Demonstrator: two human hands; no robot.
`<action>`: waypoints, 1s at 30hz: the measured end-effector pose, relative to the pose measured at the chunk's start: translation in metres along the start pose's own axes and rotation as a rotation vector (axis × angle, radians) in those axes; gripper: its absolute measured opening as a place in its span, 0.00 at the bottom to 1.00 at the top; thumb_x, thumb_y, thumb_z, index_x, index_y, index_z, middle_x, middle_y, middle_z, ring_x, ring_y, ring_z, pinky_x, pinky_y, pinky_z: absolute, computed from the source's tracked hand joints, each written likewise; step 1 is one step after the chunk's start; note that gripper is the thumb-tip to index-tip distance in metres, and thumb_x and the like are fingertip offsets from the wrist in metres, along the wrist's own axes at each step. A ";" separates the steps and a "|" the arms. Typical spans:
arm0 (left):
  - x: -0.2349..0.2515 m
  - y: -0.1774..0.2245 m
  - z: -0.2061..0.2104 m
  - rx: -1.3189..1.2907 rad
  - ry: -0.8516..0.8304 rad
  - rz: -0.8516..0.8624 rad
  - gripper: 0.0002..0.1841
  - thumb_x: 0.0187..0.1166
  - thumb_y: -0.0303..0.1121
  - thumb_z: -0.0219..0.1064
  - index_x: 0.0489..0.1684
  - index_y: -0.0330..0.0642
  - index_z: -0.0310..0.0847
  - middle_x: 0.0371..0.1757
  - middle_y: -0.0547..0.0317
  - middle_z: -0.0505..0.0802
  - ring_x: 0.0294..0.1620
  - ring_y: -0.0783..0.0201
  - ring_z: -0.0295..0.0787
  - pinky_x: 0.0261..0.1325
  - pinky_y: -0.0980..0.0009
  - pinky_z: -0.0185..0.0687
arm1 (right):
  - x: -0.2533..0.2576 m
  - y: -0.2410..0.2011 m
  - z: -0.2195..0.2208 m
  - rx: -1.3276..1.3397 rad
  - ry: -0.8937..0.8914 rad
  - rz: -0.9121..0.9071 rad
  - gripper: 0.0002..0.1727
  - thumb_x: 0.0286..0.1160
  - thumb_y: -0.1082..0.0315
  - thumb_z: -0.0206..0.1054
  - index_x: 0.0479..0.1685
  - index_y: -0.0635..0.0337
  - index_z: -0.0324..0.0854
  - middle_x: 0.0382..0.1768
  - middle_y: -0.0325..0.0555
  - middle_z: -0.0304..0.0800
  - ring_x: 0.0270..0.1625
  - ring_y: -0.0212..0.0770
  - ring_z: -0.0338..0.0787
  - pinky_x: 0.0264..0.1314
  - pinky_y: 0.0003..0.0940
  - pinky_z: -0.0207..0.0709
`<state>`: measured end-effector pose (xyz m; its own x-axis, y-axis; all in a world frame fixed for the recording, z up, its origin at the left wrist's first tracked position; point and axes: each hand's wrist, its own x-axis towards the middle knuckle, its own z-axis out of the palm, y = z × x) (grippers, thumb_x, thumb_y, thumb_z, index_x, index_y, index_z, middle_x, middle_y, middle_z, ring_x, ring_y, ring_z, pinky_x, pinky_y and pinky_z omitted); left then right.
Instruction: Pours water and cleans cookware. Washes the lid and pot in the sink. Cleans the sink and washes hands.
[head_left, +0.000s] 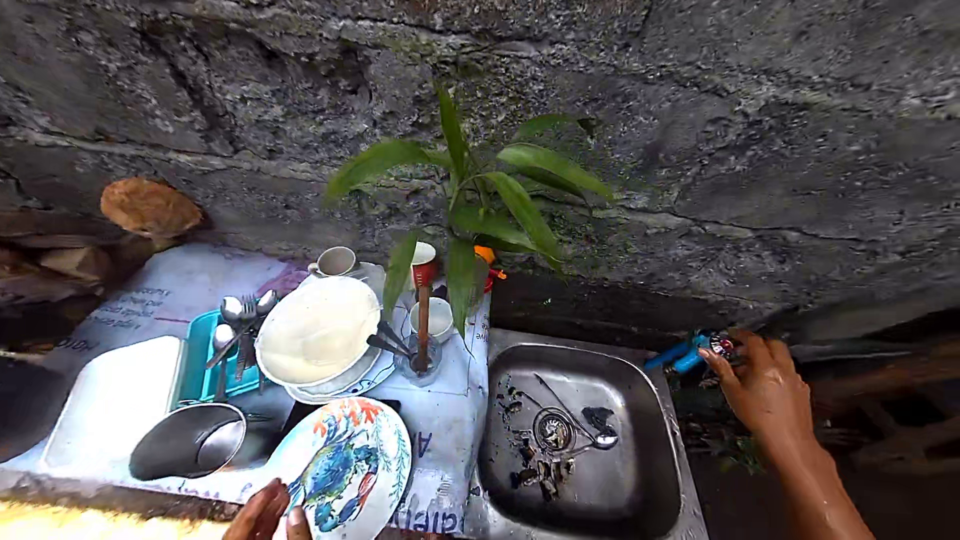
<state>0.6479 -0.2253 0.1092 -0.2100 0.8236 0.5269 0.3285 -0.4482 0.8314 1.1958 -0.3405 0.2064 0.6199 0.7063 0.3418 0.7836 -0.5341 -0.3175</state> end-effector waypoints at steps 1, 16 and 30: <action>-0.004 0.012 0.021 -0.020 -0.122 0.031 0.19 0.87 0.28 0.57 0.71 0.28 0.66 0.66 0.58 0.85 0.67 0.75 0.83 0.73 0.72 0.79 | 0.010 0.002 -0.002 -0.028 -0.062 0.030 0.36 0.79 0.45 0.69 0.67 0.73 0.79 0.61 0.82 0.78 0.52 0.79 0.86 0.52 0.77 0.75; -0.165 -0.012 0.359 -0.165 -1.433 -1.215 0.27 0.94 0.42 0.51 0.89 0.48 0.56 0.65 0.37 0.88 0.57 0.48 0.91 0.60 0.52 0.85 | 0.002 0.070 0.051 0.456 0.005 0.018 0.31 0.88 0.51 0.53 0.76 0.68 0.71 0.49 0.56 0.85 0.43 0.45 0.87 0.46 0.44 0.84; -0.222 0.001 0.401 0.292 -0.888 -0.818 0.21 0.80 0.44 0.71 0.44 0.29 0.83 0.39 0.39 0.90 0.43 0.45 0.90 0.53 0.46 0.84 | -0.122 0.097 0.238 0.232 -0.799 0.459 0.33 0.70 0.68 0.76 0.75 0.71 0.71 0.60 0.70 0.88 0.61 0.66 0.89 0.65 0.64 0.80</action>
<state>1.0640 -0.2695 -0.0779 0.2085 0.8256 -0.5243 0.6115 0.3084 0.7287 1.1868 -0.3677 -0.0765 0.5858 0.6051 -0.5392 0.3895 -0.7936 -0.4674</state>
